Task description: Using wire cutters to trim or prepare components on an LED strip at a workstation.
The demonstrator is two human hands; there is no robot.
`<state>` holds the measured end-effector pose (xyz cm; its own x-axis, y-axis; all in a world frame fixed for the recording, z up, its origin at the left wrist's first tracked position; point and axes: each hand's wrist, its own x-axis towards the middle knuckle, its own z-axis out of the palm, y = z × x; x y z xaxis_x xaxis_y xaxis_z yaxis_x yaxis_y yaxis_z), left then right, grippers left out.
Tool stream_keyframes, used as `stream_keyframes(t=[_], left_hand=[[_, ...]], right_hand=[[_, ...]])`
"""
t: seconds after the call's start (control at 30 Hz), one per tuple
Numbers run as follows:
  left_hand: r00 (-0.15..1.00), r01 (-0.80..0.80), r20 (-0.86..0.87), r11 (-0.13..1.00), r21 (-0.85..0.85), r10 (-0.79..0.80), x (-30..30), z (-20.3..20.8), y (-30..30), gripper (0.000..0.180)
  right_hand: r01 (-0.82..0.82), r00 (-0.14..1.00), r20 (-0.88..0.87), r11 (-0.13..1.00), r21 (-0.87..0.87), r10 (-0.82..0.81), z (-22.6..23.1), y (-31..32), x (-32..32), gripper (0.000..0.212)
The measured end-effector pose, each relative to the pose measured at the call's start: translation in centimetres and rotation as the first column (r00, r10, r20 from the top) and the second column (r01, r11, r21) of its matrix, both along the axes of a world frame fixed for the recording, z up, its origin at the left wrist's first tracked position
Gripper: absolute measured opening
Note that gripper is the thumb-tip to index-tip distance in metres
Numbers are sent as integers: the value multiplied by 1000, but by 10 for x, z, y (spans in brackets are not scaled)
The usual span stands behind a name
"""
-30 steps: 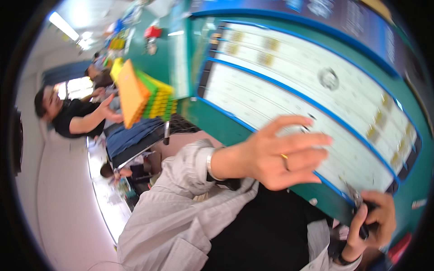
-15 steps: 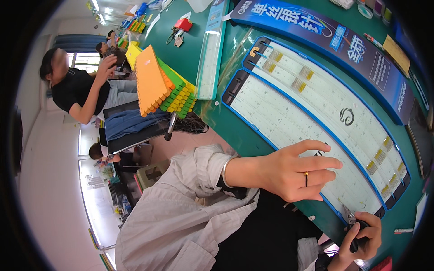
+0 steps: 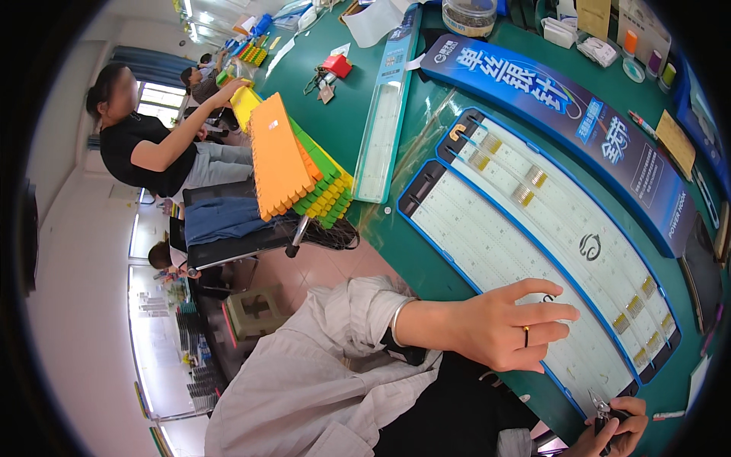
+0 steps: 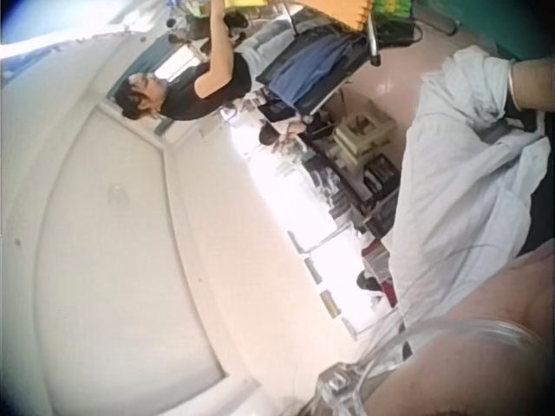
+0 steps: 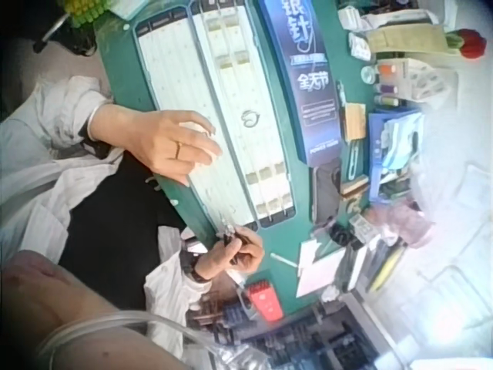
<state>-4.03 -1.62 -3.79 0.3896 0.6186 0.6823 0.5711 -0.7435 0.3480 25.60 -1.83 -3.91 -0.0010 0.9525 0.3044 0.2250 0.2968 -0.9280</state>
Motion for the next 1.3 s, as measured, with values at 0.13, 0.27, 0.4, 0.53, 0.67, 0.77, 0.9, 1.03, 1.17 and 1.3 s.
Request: stream_keyframes(t=[0.13,0.27,0.4,0.53,0.67,0.77,0.9,1.03,1.17,1.3], left_hand=[[997,61,-34,997,-46,-63,-8,9,1,37],[956,106,275,994,-8,-100,-22,31,2,40],[784,57,611,994,95,-104,-50,80,-15,26],[662,-83,711,919,385,-237,-46,105,-35,31],[644,142,737,979,147,-204,-50,122,-53,34],[575,55,772,954,294,-271,-43,120,-44,23],[469,81,807,928,364,-358,-57,114,-31,9],[433,150,791,900,409,-432,-72,109,-21,6],[284,-13,883,919,394,-374,-67,109,-15,6],[381,-104,831,875,474,-405,-59,80,10,18]], right_hand=[[4,999,-52,1000,-7,-4,-3,2,5,31],[26,995,-99,997,-66,-33,-1,2,0,32],[-1,996,-84,997,-71,-5,-4,3,9,34],[-51,990,-135,997,-54,43,22,6,-15,28],[-43,974,-227,994,-102,19,31,7,-25,29],[-169,913,-391,981,-94,119,11,14,2,25],[-342,798,-558,933,-111,226,-19,20,72,16],[-15,997,73,994,106,7,-9,24,66,47],[115,786,-548,938,-326,-286,40,36,-8,18],[-60,793,-594,954,-294,-133,-14,53,30,20]])
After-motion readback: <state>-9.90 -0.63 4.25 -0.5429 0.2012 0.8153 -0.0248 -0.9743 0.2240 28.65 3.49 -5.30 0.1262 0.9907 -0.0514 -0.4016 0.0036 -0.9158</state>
